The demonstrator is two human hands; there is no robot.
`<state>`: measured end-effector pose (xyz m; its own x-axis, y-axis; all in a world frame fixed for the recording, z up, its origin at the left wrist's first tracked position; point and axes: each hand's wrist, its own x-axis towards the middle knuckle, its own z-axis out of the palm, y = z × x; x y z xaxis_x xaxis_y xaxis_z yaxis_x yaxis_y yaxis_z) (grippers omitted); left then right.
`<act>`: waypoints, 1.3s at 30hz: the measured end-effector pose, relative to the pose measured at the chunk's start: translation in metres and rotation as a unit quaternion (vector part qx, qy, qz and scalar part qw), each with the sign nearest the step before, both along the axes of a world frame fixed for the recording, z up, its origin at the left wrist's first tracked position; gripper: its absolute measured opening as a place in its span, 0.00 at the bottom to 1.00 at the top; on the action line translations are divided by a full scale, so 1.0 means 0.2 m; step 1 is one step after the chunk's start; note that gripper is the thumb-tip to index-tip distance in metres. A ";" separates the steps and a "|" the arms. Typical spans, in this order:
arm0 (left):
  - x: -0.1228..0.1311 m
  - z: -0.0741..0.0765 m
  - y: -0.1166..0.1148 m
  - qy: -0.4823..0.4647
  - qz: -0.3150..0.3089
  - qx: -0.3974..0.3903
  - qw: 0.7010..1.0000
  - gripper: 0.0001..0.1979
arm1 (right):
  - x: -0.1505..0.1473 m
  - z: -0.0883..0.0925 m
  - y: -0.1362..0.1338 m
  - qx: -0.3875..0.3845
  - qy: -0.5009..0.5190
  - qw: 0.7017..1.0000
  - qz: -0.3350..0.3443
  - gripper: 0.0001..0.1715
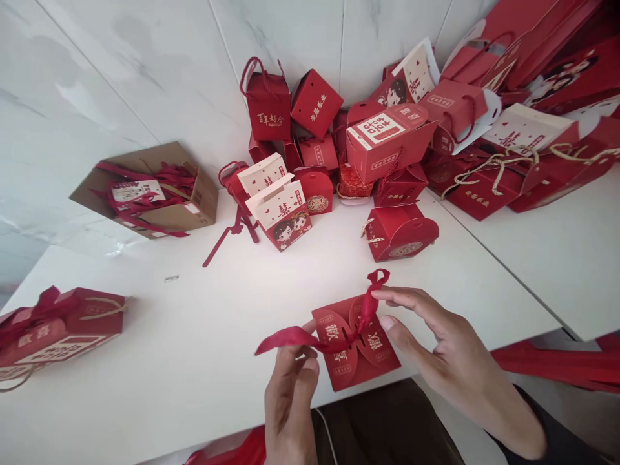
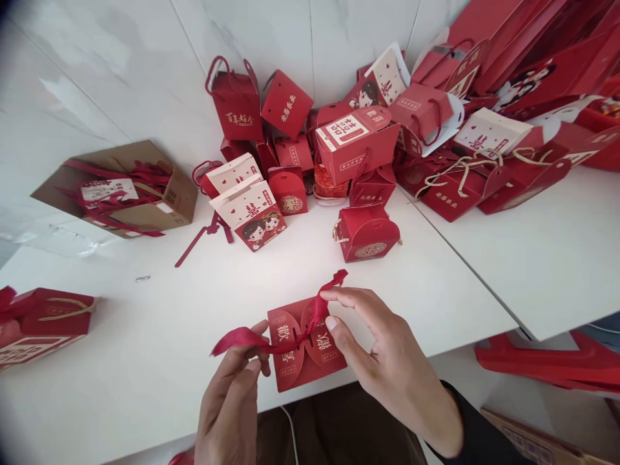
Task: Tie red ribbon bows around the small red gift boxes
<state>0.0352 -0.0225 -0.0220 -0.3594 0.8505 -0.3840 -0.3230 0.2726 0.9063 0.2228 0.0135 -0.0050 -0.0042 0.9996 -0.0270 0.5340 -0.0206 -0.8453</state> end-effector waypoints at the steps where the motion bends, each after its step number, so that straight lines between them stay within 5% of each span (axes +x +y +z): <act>1: 0.02 0.01 0.00 0.019 0.000 0.005 1.000 0.12 | -0.01 0.01 0.00 -0.005 0.015 1.000 0.004 0.16; 6: 0.07 0.05 0.02 0.048 0.009 0.069 0.996 0.12 | -0.06 0.03 0.01 -0.056 0.123 0.991 0.008 0.15; 11: 0.03 -0.01 0.04 0.009 -0.004 0.059 0.998 0.16 | -0.08 -0.01 0.03 -0.089 0.209 0.973 -0.038 0.15; 19: 0.03 0.01 0.09 0.020 -0.048 0.076 0.996 0.16 | -0.08 0.05 0.06 -0.049 0.139 0.989 0.011 0.14; 30: 0.07 -0.01 0.11 -0.163 0.085 0.048 0.982 0.14 | -0.12 0.01 0.04 -0.032 0.041 0.997 0.060 0.09; 35: 0.03 0.02 0.13 -0.067 0.024 0.056 0.996 0.15 | -0.09 0.05 0.05 -0.030 0.080 0.996 0.027 0.15; 39: 0.00 0.08 0.15 0.094 -0.076 0.079 0.990 0.17 | -0.09 0.15 0.09 0.070 0.057 0.994 0.054 0.11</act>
<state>0.0356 0.0081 -0.0051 -0.2757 0.9441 -0.1807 -0.1103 0.1556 0.9816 0.2043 0.0314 0.0246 -0.1074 0.9870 0.1192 0.4270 0.1540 -0.8911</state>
